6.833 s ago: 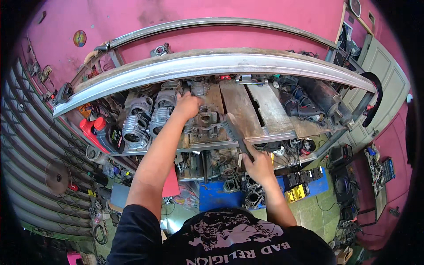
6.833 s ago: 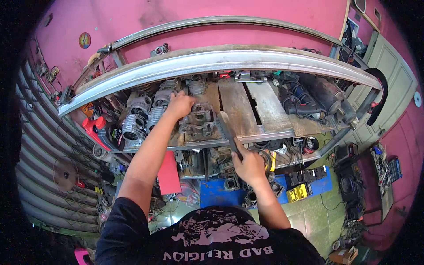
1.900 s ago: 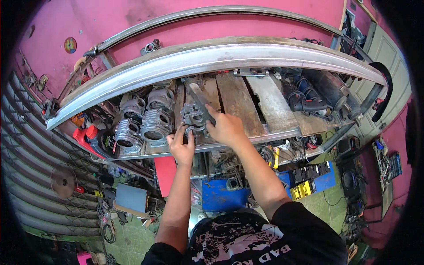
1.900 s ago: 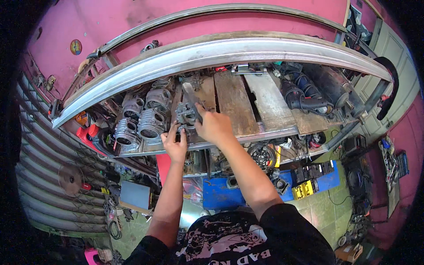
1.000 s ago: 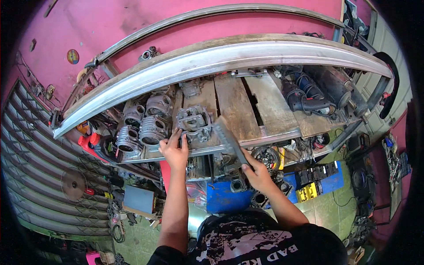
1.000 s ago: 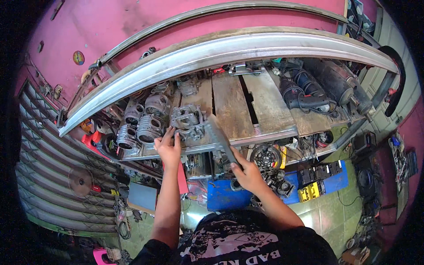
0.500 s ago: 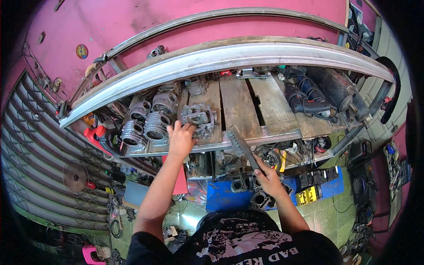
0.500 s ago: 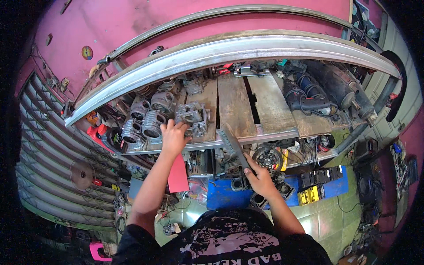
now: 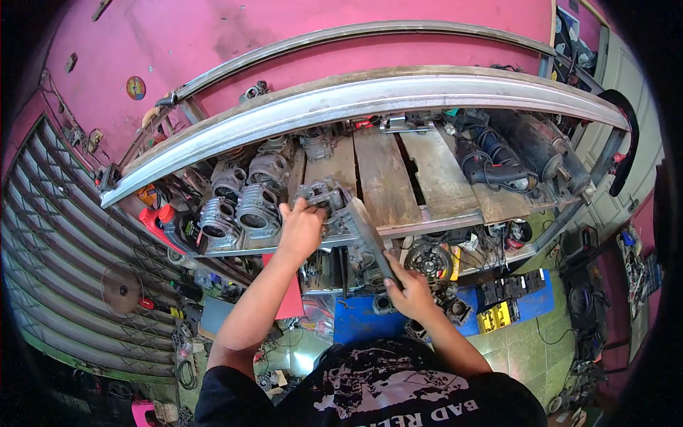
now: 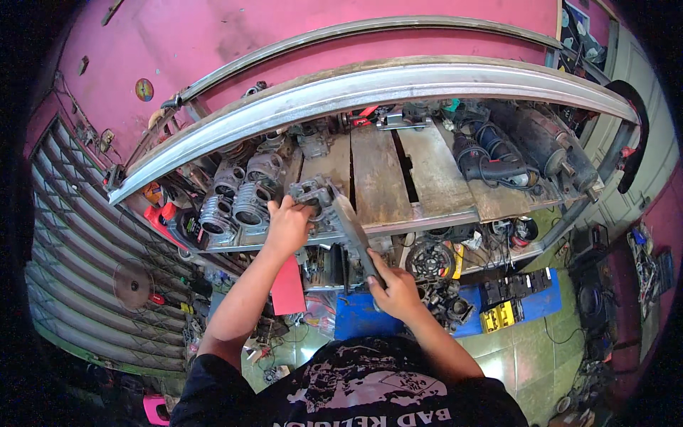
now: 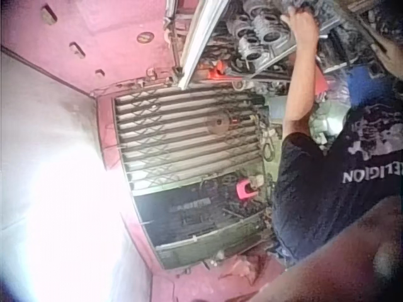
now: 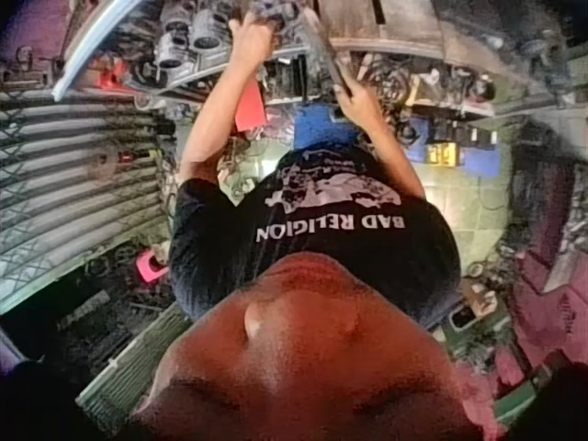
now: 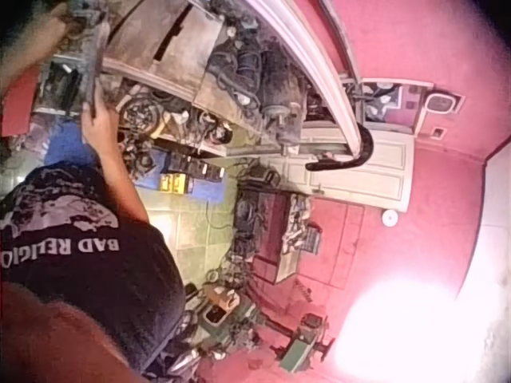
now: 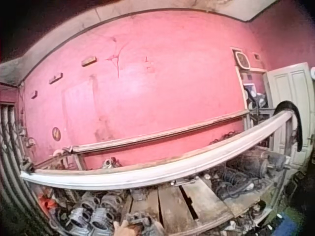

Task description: The person scrubs various metal engine components, including cylinder heads and cylinder blocks, using a wire brush. The person holds each part with one hand and scrubs the surfaces and edges with the other hand, rotating the items to clean different sides. The parts are handled one at a time on a cluttered workbench.

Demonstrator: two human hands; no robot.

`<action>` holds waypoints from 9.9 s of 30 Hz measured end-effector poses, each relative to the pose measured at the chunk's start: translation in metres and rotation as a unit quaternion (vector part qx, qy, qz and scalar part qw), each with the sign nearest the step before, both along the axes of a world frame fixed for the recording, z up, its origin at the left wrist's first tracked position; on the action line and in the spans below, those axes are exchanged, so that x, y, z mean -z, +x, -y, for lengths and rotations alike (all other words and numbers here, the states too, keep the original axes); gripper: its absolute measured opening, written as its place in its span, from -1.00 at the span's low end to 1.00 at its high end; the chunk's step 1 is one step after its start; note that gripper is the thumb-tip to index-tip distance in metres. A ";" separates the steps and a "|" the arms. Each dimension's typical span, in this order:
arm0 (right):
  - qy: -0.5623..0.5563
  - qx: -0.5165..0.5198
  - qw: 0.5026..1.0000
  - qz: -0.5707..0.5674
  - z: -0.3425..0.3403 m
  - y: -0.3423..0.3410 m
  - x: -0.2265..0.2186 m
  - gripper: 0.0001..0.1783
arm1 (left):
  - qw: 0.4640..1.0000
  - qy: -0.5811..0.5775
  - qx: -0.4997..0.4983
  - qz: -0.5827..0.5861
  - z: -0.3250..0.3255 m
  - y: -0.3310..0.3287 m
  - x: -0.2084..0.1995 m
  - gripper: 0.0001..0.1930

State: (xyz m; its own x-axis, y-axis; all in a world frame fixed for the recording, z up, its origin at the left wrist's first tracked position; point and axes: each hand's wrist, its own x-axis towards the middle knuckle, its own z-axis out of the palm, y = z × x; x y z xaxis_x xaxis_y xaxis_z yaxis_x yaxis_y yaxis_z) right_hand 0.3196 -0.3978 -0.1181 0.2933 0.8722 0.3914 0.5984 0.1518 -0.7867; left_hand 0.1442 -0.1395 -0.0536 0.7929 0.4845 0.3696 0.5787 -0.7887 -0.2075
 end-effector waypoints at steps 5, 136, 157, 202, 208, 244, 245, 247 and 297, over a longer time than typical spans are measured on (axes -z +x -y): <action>-0.003 0.004 1.000 0.021 -0.015 -0.014 0.013 -0.25 | 0.994 -0.020 0.008 0.105 0.016 -0.020 0.013 -0.40; 0.048 0.229 0.925 0.300 -0.105 -0.097 -0.039 -0.15 | 0.955 -0.248 -0.007 0.161 -0.054 -0.019 -0.040 -0.18; 0.024 0.197 0.980 0.016 0.017 0.027 0.050 -0.28 | 0.992 -0.027 -0.073 -0.100 -0.035 0.063 -0.071 0.01; 0.160 0.228 0.918 0.283 -0.102 -0.030 0.003 -0.20 | 0.982 -0.137 0.128 0.028 -0.047 0.019 -0.054 -0.22; 0.125 0.254 0.913 0.293 -0.111 -0.040 -0.026 -0.20 | 0.972 -0.122 0.176 0.093 -0.061 0.034 -0.039 -0.09; 0.034 0.265 0.920 0.285 -0.062 -0.092 0.001 -0.12 | 0.971 -0.229 0.065 -0.008 -0.053 0.045 -0.072 0.02; 0.016 0.259 0.922 0.287 -0.059 -0.095 -0.010 -0.11 | 0.969 -0.239 0.065 -0.007 -0.055 0.041 -0.067 0.03; -0.023 0.249 0.925 0.287 -0.055 -0.102 -0.034 -0.10 | 0.970 -0.238 0.057 -0.011 -0.061 0.041 -0.058 0.06; 0.187 0.336 0.884 -0.266 -0.148 -0.120 -0.019 -0.09 | 0.991 -0.112 0.072 -0.016 -0.043 0.063 -0.056 -0.15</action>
State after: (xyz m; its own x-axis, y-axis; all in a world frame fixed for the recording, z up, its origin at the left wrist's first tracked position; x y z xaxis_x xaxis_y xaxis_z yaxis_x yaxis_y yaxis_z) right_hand 0.1999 -0.2494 -0.0996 0.9256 0.2692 0.2660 0.2122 0.2127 -0.9538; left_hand 0.2073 -0.0964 0.0027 0.8694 0.4323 0.2394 0.4527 -0.8910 -0.0351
